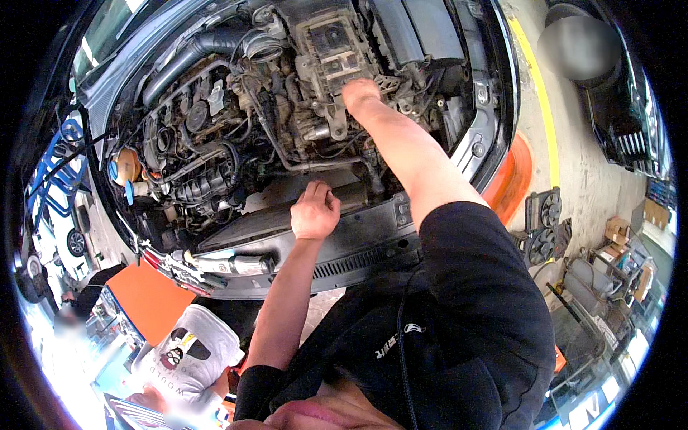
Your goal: The person works on a car engine with the hood open, using a wrench to loosen bolts and remove a plastic cover. They then use pliers to remove a hose clamp and detach a hose from the engine.
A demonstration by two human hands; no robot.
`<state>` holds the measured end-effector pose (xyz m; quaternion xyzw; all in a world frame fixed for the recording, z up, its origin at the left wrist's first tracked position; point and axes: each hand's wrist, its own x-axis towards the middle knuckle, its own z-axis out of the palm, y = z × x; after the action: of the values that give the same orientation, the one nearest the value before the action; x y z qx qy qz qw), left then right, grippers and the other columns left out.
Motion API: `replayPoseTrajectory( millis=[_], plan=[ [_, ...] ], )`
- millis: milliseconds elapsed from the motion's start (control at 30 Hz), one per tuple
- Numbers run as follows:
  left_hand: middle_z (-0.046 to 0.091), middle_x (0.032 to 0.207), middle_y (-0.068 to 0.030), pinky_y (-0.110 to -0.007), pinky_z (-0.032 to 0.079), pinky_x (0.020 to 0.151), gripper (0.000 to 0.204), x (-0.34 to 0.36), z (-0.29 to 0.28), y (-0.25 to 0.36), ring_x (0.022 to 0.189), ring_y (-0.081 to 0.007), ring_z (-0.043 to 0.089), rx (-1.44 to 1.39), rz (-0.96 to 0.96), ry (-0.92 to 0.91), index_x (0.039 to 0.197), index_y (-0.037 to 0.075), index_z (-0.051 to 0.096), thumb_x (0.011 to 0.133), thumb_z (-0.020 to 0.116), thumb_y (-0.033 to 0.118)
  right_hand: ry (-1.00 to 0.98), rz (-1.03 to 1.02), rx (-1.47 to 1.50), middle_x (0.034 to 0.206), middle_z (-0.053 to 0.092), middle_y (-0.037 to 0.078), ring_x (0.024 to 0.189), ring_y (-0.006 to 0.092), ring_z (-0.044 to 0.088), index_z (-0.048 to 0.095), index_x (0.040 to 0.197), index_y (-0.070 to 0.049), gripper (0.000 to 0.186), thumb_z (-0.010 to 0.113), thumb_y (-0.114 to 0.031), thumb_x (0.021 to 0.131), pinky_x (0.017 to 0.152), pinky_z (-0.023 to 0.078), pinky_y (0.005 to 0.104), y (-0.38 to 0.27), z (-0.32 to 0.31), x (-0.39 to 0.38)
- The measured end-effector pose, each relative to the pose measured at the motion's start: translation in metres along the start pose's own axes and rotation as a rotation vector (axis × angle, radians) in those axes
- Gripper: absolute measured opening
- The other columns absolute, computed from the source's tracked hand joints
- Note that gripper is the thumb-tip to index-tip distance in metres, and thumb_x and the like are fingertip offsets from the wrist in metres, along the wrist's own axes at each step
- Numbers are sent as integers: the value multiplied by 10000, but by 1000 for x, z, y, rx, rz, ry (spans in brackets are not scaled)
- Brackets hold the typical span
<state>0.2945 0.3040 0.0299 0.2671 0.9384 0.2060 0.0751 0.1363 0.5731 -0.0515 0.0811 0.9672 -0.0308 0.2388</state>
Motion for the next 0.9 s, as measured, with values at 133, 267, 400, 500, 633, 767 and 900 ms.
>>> replayPoseTrajectory(
  millis=[133,267,400,500,633,767,900],
  plan=[
    [685,1055,-93,-452,600,705,112,-1,1,-4,862,-332,709,1,8,-4,946,86,667,877,634,168,-2,9,55,1231,750,95,1172,256,708,799,1097,-124,228,667,-106,912,918,596,396,-4,-5,-15],
    [680,1041,-92,-449,600,694,110,2,-2,-1,854,-330,709,17,10,-23,937,86,660,869,638,170,55,-36,4,1146,770,120,1106,279,733,804,1056,-107,234,613,-124,924,911,596,400,-3,1,-7],
    [684,1044,-97,-443,605,688,113,4,-1,1,850,-328,714,16,39,23,923,84,647,858,643,176,41,-67,-16,1167,771,87,1105,257,734,810,1057,-125,231,612,-116,939,885,597,390,-3,8,-1],
    [685,1048,-99,-445,604,692,108,3,-3,0,853,-331,713,13,38,10,921,87,647,859,641,176,75,-110,-44,1157,776,73,1097,252,736,816,1040,-132,222,626,-116,925,868,600,394,-1,14,-6],
    [693,1105,-111,-461,599,725,132,1,-7,4,894,-346,711,18,11,-5,966,82,668,885,628,178,17,-165,-142,1119,785,78,1075,242,742,818,1014,-143,211,649,-87,901,860,604,394,-5,-2,-12],
    [692,1089,-118,-469,599,735,121,-1,-7,3,913,-350,710,38,-8,-43,951,77,653,888,628,176,11,-156,-79,1098,777,145,1034,280,752,808,1009,-82,235,624,-94,863,866,607,424,-8,2,-14],
    [682,1059,-107,-465,598,717,108,3,-4,5,899,-342,709,-12,44,21,934,78,650,865,636,160,86,-156,-133,1061,790,97,1029,268,754,812,1007,-113,242,601,-135,889,847,602,413,1,10,-4]
  ],
)
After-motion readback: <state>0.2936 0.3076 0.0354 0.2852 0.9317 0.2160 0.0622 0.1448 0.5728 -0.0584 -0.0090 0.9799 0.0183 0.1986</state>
